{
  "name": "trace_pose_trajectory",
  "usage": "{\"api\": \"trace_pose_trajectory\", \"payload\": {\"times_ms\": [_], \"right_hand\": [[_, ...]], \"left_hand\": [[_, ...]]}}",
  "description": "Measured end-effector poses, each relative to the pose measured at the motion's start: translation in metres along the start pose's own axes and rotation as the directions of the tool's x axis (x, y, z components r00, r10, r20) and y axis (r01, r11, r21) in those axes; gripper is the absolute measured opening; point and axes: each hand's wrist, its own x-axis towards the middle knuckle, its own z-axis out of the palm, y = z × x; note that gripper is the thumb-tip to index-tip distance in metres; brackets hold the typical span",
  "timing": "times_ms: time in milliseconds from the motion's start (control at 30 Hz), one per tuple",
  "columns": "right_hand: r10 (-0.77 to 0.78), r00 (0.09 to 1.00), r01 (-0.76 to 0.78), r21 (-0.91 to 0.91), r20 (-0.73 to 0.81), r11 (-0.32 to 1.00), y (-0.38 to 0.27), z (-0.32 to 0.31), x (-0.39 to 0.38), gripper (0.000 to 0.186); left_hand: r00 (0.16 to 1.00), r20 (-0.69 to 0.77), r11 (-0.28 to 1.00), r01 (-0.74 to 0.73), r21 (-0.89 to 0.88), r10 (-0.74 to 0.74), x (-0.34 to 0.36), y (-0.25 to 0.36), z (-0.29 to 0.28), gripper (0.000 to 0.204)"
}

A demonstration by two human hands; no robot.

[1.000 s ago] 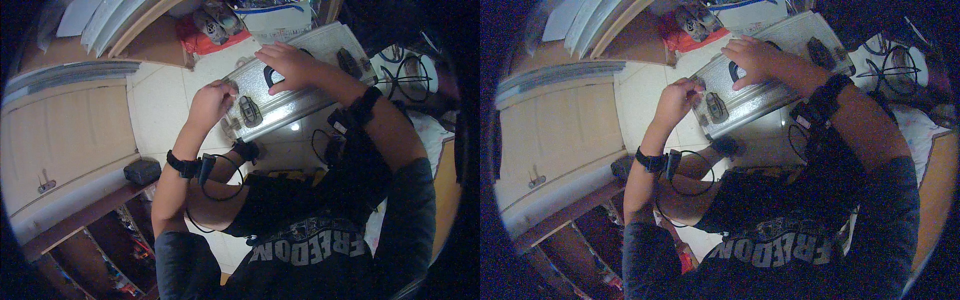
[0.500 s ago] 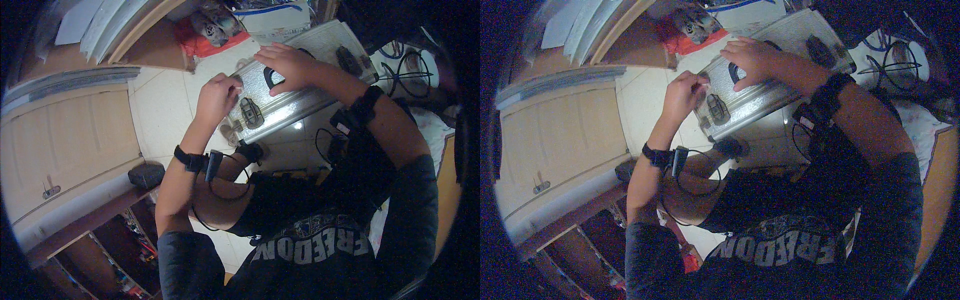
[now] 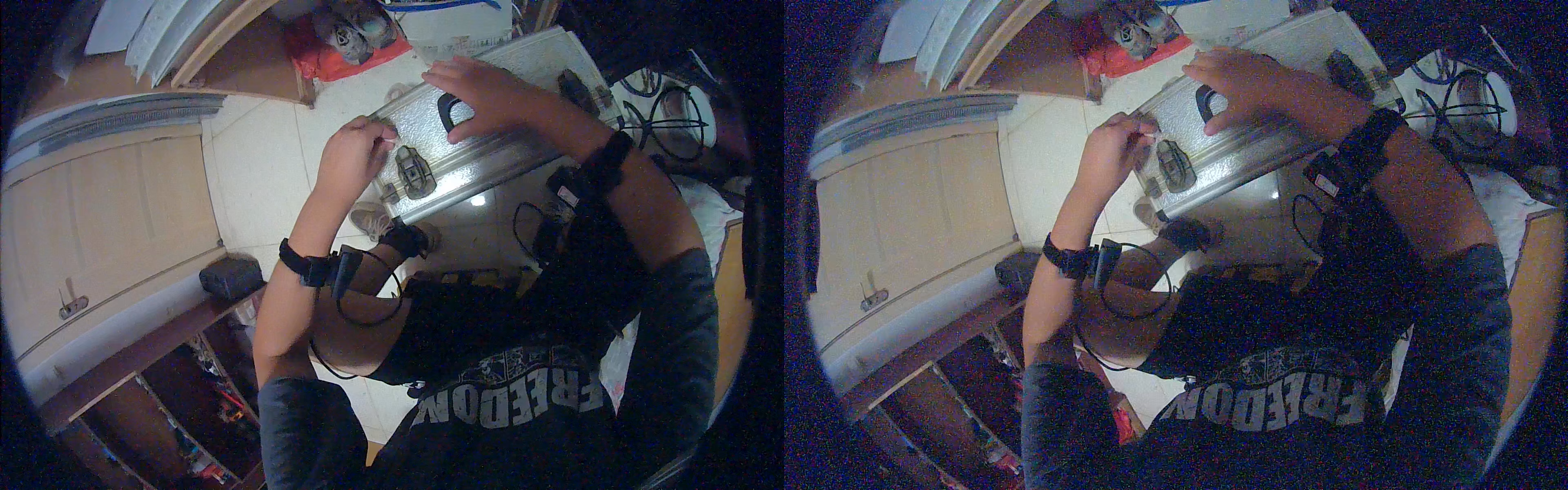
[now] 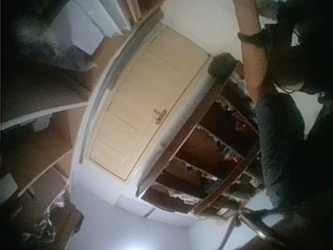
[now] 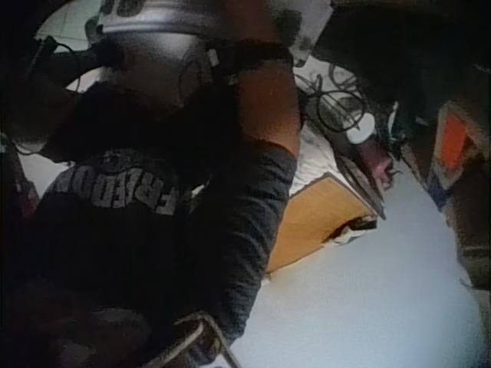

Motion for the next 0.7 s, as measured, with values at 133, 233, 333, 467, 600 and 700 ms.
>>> {"api": "trace_pose_trajectory", "payload": {"times_ms": [133, 233, 333, 467, 600, 700], "right_hand": [[0.009, 0.999, -0.010, 0.017, 0.039, 1.000, -0.002, -0.008, 0.000, 0.094], [-0.013, 0.999, 0.012, 0.036, 0.036, 0.999, 0.003, -0.006, 0.001, 0.095], [-0.014, 1.000, 0.014, 0.061, 0.008, 0.998, 0.004, -0.004, 0.000, 0.096], [-0.047, 0.999, 0.048, 0.062, -0.007, 0.997, 0.010, -0.003, 0.004, 0.095], [-0.111, 0.992, 0.112, 0.008, -0.062, 0.994, 0.012, 0.004, 0.006, 0.094], [-0.091, 0.993, 0.090, -0.006, -0.080, 0.996, 0.010, 0.006, 0.005, 0.094]], "left_hand": [[0.998, 0.048, 0.998, 0.048, 0.028, -0.049, -0.018, 0.005, -0.002, 0.013], [0.982, 0.140, 0.989, 0.136, -0.063, -0.126, -0.028, 0.004, -0.001, 0.013], [0.978, 0.150, 0.989, 0.146, -0.003, -0.143, -0.039, 0.010, 0.002, 0.013], [0.987, 0.047, 0.988, 0.152, 0.025, -0.153, -0.039, 0.013, 0.012, 0.013], [0.992, -0.039, 0.990, 0.119, 0.074, -0.117, -0.025, 0.006, 0.009, 0.012], [0.990, -0.098, 0.989, 0.115, 0.095, -0.105, -0.005, -0.003, 0.010, 0.011]]}}
